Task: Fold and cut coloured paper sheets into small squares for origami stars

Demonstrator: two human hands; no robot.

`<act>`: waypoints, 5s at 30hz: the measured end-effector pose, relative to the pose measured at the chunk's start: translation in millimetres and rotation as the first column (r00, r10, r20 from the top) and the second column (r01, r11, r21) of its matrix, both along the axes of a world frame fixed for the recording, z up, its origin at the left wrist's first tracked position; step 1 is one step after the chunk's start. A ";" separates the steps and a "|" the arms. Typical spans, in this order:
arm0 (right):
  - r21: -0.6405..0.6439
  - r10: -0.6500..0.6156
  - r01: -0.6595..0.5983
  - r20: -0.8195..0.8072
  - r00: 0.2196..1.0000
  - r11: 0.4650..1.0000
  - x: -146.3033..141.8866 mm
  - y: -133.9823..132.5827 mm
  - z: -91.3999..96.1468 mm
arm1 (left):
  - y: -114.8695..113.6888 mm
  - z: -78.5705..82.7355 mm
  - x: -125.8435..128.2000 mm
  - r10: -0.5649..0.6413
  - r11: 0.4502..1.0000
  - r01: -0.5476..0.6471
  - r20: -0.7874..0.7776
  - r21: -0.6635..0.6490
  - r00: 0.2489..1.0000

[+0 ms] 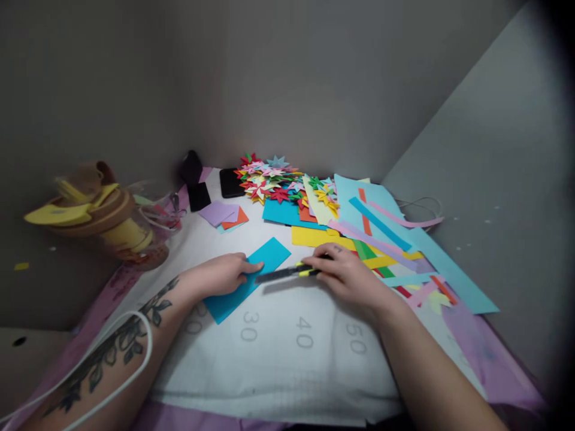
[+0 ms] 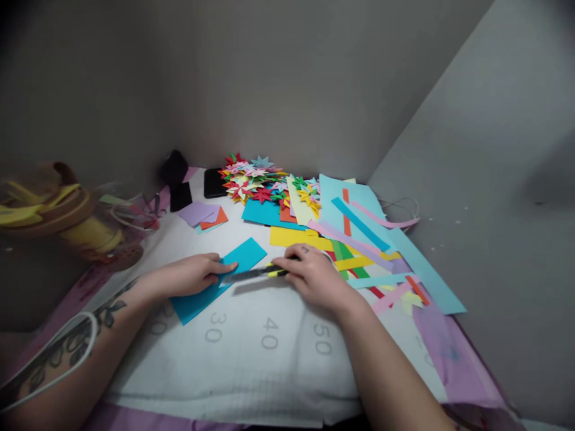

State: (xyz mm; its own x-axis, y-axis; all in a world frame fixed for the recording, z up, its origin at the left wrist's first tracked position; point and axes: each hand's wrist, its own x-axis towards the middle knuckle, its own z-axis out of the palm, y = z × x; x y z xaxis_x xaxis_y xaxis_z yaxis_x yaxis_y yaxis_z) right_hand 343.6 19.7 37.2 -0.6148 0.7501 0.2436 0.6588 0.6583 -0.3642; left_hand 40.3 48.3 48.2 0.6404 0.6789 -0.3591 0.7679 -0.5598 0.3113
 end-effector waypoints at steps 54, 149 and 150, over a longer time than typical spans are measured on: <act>0.030 -0.202 0.202 0.003 0.979 0.979 14.6 15.4 -10.2 | -18.5 -10.5 46.7 0.436 0.841 -0.453 0.124 0.298 0.891; 0.200 -0.402 0.426 -0.151 0.903 0.882 56.4 28.1 -24.2 | -1.1 4.4 9.5 0.511 0.804 -0.577 0.329 0.143 0.794; 0.203 -0.406 0.432 -0.159 0.900 0.879 56.8 28.1 -23.5 | -4.2 9.9 9.2 0.516 0.730 -0.617 0.357 0.292 0.779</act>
State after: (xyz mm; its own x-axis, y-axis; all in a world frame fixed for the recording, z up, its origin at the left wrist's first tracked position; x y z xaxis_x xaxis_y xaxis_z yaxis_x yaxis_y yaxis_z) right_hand 400.4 47.9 13.7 -0.2155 0.8474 0.4853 0.8565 0.4027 -0.3228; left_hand 49.6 44.1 58.0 0.1191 0.9870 0.1083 0.9097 -0.1522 0.3864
